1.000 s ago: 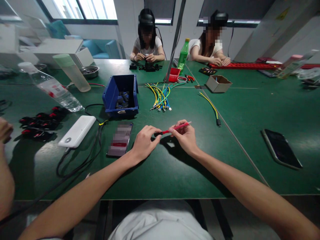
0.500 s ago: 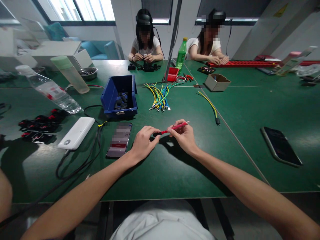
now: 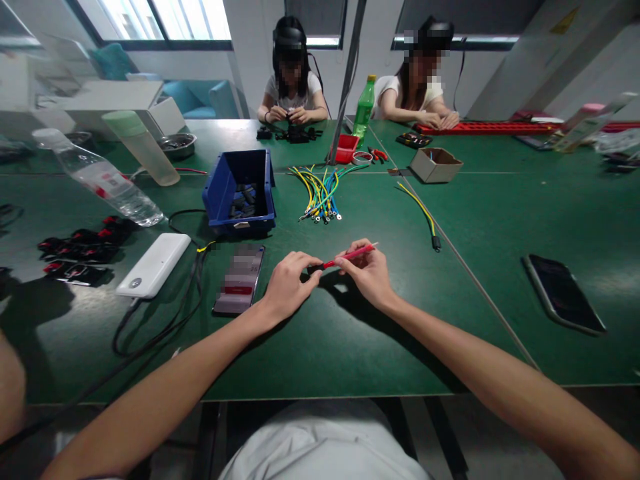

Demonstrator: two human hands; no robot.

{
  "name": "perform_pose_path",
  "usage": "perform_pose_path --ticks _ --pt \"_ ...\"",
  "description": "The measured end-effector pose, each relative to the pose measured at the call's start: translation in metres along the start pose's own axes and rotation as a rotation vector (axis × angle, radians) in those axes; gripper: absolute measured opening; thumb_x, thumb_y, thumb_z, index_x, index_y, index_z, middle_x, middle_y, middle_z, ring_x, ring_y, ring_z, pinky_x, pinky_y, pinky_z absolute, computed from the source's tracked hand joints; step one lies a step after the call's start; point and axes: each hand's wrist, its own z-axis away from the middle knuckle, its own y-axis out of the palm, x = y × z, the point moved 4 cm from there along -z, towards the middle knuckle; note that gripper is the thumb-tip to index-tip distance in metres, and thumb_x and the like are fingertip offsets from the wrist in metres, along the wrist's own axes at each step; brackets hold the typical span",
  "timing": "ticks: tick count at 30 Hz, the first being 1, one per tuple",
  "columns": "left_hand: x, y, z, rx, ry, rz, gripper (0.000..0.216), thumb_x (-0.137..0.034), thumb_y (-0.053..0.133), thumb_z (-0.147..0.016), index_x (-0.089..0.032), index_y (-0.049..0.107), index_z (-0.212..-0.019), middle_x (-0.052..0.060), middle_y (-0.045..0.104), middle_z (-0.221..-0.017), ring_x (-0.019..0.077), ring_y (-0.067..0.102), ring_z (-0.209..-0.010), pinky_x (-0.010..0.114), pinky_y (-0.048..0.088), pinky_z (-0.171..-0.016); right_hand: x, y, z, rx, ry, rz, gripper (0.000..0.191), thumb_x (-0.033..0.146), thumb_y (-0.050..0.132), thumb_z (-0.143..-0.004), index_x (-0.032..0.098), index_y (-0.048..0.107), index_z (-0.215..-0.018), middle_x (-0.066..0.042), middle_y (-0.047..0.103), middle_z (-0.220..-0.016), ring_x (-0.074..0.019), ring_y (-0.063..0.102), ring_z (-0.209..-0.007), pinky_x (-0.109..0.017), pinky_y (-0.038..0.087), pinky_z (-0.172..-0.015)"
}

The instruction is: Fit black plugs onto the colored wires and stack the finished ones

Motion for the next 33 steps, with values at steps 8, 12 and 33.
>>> perform_pose_path --ticks 8,12,33 --pt "-0.0015 -0.0003 0.0010 -0.004 0.021 -0.007 0.016 -0.020 0.058 -0.088 -0.020 0.068 -0.101 0.006 0.067 -0.096 0.0208 0.062 -0.094 0.036 0.049 -0.086 -0.0024 -0.0011 -0.0022 -0.014 0.031 -0.038 0.036 0.037 0.078 -0.067 0.023 0.048 -0.079 0.002 0.065 -0.071 -0.0128 0.061 -0.056 -0.027 0.053 -0.054" --pt "-0.0017 -0.0011 0.0011 -0.027 0.015 0.008 0.018 -0.021 0.060 -0.088 -0.018 0.067 -0.105 0.006 0.066 -0.097 0.0194 0.062 -0.093 0.034 0.049 -0.086 -0.0062 -0.0023 -0.0027 -0.021 0.059 -0.107 0.038 0.037 0.079 -0.066 0.023 0.047 -0.081 0.003 0.065 -0.074 -0.0136 0.063 -0.061 -0.028 0.055 -0.055" --pt "0.0021 -0.0064 -0.0006 -0.084 -0.017 0.095 0.015 -0.023 0.064 -0.086 -0.019 0.073 -0.098 0.005 0.070 -0.091 0.0175 0.065 -0.084 0.030 0.052 -0.077 -0.0018 -0.0071 -0.0026 -0.089 0.022 -0.137 0.044 0.038 0.075 -0.073 0.026 0.038 -0.094 0.006 0.064 -0.072 -0.0175 0.070 -0.069 -0.026 0.056 -0.056"
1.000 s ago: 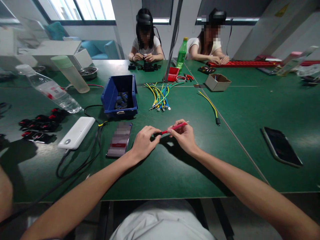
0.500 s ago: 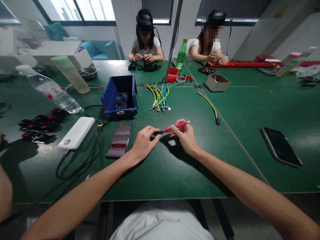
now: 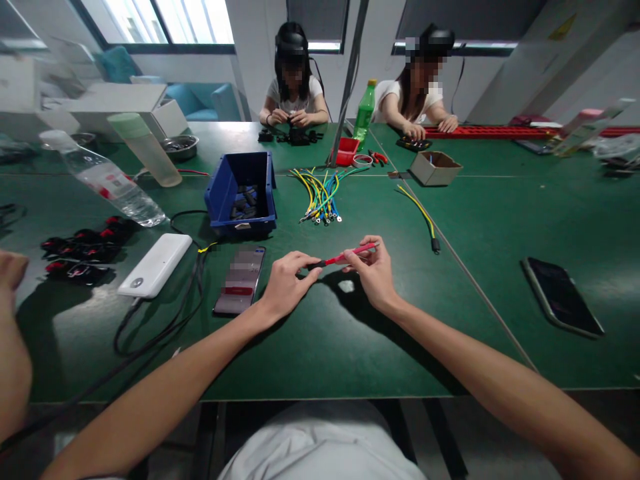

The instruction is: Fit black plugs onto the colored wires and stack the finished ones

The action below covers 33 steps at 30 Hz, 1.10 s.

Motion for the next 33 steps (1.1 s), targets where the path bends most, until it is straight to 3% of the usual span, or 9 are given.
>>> perform_pose_path --ticks 11,20,33 --pt "0.0016 -0.0016 0.0000 -0.016 0.004 0.012 0.014 -0.021 0.066 -0.084 -0.018 0.074 -0.095 0.005 0.070 -0.088 0.0163 0.065 -0.080 0.028 0.051 -0.075 -0.0036 0.0003 -0.0027 0.025 0.024 -0.021 0.042 0.036 0.077 -0.071 0.026 0.040 -0.088 0.007 0.061 -0.068 -0.0169 0.069 -0.065 -0.026 0.055 -0.054" --pt "-0.0006 -0.0024 -0.0008 -0.015 -0.029 0.026 0.015 -0.021 0.065 -0.085 -0.017 0.074 -0.096 0.006 0.071 -0.090 0.0164 0.065 -0.080 0.026 0.050 -0.066 -0.0004 -0.0011 -0.0027 0.022 0.055 -0.096 0.035 0.041 0.070 -0.078 0.026 0.041 -0.093 0.002 0.069 -0.081 -0.0165 0.070 -0.065 -0.028 0.056 -0.056" --pt "-0.0003 -0.0024 -0.0028 -0.014 -0.048 0.051 0.014 -0.020 0.066 -0.085 -0.017 0.073 -0.096 0.006 0.070 -0.088 0.0160 0.064 -0.081 0.024 0.049 -0.062 -0.0035 -0.0035 -0.0058 0.022 0.063 -0.089 0.036 0.042 0.073 -0.075 0.024 0.044 -0.087 0.001 0.071 -0.080 -0.0178 0.071 -0.072 -0.027 0.056 -0.057"
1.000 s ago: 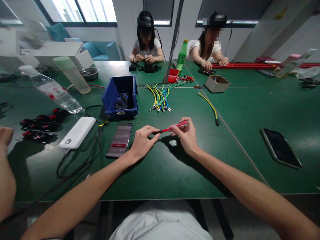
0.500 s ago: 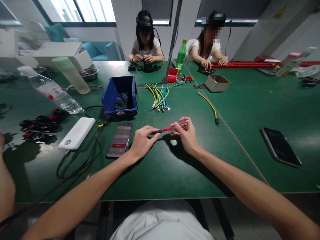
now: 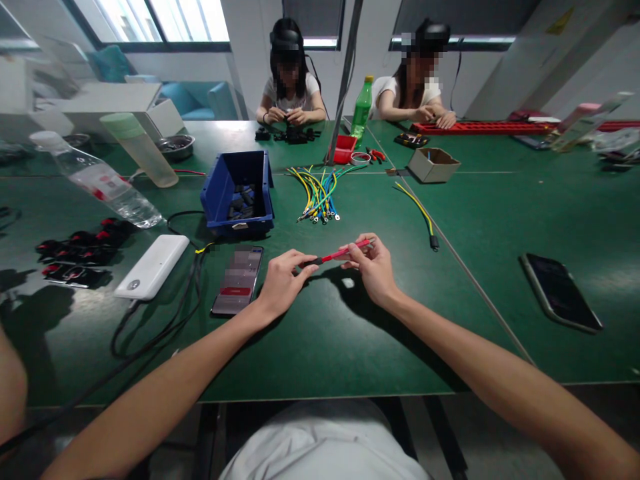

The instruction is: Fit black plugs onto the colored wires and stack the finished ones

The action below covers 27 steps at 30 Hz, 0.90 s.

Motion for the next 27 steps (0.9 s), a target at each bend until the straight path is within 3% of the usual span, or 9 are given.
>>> perform_pose_path --ticks 15,27 --pt "0.0027 0.0003 0.0004 -0.002 0.021 -0.009 0.016 -0.025 0.066 -0.085 -0.018 0.074 -0.096 0.004 0.067 -0.080 0.0155 0.062 -0.074 0.025 0.047 -0.061 0.0011 0.0000 -0.0007 0.023 0.023 -0.018 0.038 0.043 0.074 -0.074 0.024 0.044 -0.087 0.000 0.071 -0.081 -0.0192 0.072 -0.076 -0.028 0.057 -0.059" --pt "0.0025 0.0028 0.0027 0.014 0.035 -0.030 0.015 -0.024 0.068 -0.083 -0.017 0.073 -0.096 0.005 0.071 -0.085 0.0166 0.065 -0.077 0.027 0.051 -0.069 0.0017 0.0006 -0.0006 0.016 0.021 -0.030 0.036 0.040 0.075 -0.074 0.024 0.046 -0.087 0.001 0.070 -0.077 -0.0170 0.071 -0.069 -0.026 0.057 -0.055"
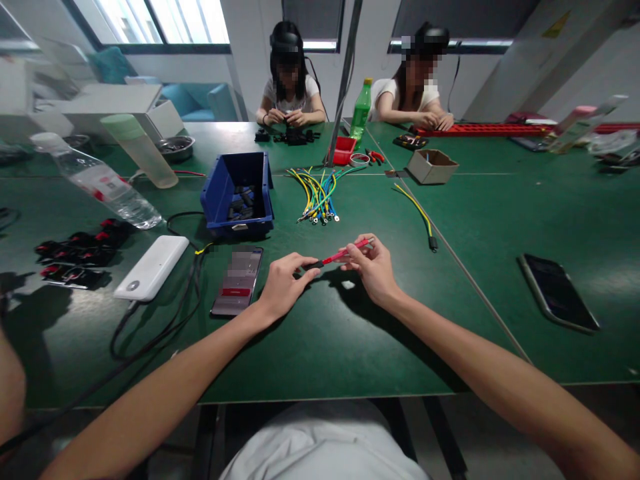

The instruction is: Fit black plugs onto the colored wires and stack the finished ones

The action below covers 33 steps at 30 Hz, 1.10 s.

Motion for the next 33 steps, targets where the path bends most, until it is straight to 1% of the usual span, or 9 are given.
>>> perform_pose_path --ticks 4,7,11,18,24,28,33 --pt "0.0008 0.0011 0.0019 0.001 -0.027 0.026 0.016 -0.024 0.066 -0.085 -0.018 0.073 -0.098 0.005 0.074 -0.093 0.0175 0.068 -0.078 0.031 0.054 -0.076 -0.0006 0.0000 0.0002 -0.001 0.012 -0.002 0.038 0.041 0.076 -0.073 0.024 0.046 -0.087 0.001 0.070 -0.078 -0.0175 0.072 -0.070 -0.026 0.057 -0.056" --pt "0.0012 0.0015 0.0026 0.013 -0.050 0.031 0.018 -0.025 0.063 -0.086 -0.018 0.073 -0.100 0.005 0.075 -0.097 0.0187 0.070 -0.081 0.032 0.055 -0.077 -0.0013 0.0003 0.0005 0.018 0.026 -0.011 0.038 0.041 0.077 -0.072 0.024 0.046 -0.088 0.000 0.071 -0.081 -0.0185 0.072 -0.073 -0.027 0.057 -0.057" --pt "0.0014 0.0014 0.0021 0.020 -0.053 0.027 0.018 -0.025 0.062 -0.087 -0.019 0.073 -0.100 0.004 0.075 -0.097 0.0191 0.070 -0.081 0.033 0.055 -0.077 -0.0021 0.0005 0.0010 0.033 0.025 -0.019 0.036 0.039 0.076 -0.073 0.024 0.047 -0.088 0.000 0.071 -0.082 -0.0187 0.072 -0.076 -0.027 0.058 -0.058" --pt "0.0007 0.0024 0.0030 0.012 -0.026 0.031 0.017 -0.025 0.064 -0.085 -0.018 0.073 -0.098 0.005 0.075 -0.096 0.0195 0.070 -0.082 0.032 0.056 -0.077 -0.0030 0.0026 0.0018 0.039 0.028 0.008 0.036 0.041 0.075 -0.073 0.024 0.047 -0.087 0.000 0.071 -0.080 -0.0205 0.073 -0.075 -0.028 0.057 -0.056" --pt "-0.0006 0.0022 0.0035 0.007 -0.029 0.033 0.017 -0.024 0.064 -0.085 -0.018 0.072 -0.099 0.004 0.075 -0.095 0.0171 0.069 -0.078 0.030 0.055 -0.076 -0.0027 0.0047 0.0028 0.066 0.044 -0.013 0.035 0.038 0.076 -0.073 0.023 0.047 -0.087 -0.001 0.073 -0.083 -0.0194 0.073 -0.073 -0.027 0.057 -0.057" --pt "0.0000 0.0018 0.0041 -0.017 -0.025 0.023 0.017 -0.024 0.065 -0.085 -0.018 0.072 -0.098 0.004 0.075 -0.092 0.0167 0.068 -0.074 0.030 0.055 -0.074 -0.0023 0.0051 0.0036 0.066 0.054 -0.028 0.035 0.037 0.077 -0.072 0.023 0.048 -0.087 -0.002 0.073 -0.085 -0.0191 0.073 -0.074 -0.027 0.057 -0.057" --pt "-0.0002 0.0011 0.0057 -0.054 0.014 0.028 0.018 -0.025 0.067 -0.084 -0.018 0.072 -0.099 0.004 0.075 -0.090 0.0168 0.068 -0.073 0.030 0.055 -0.074 -0.0024 0.0050 0.0034 0.062 0.071 -0.032 0.035 0.038 0.078 -0.071 0.023 0.050 -0.087 -0.002 0.073 -0.083 -0.0196 0.073 -0.074 -0.026 0.057 -0.056"
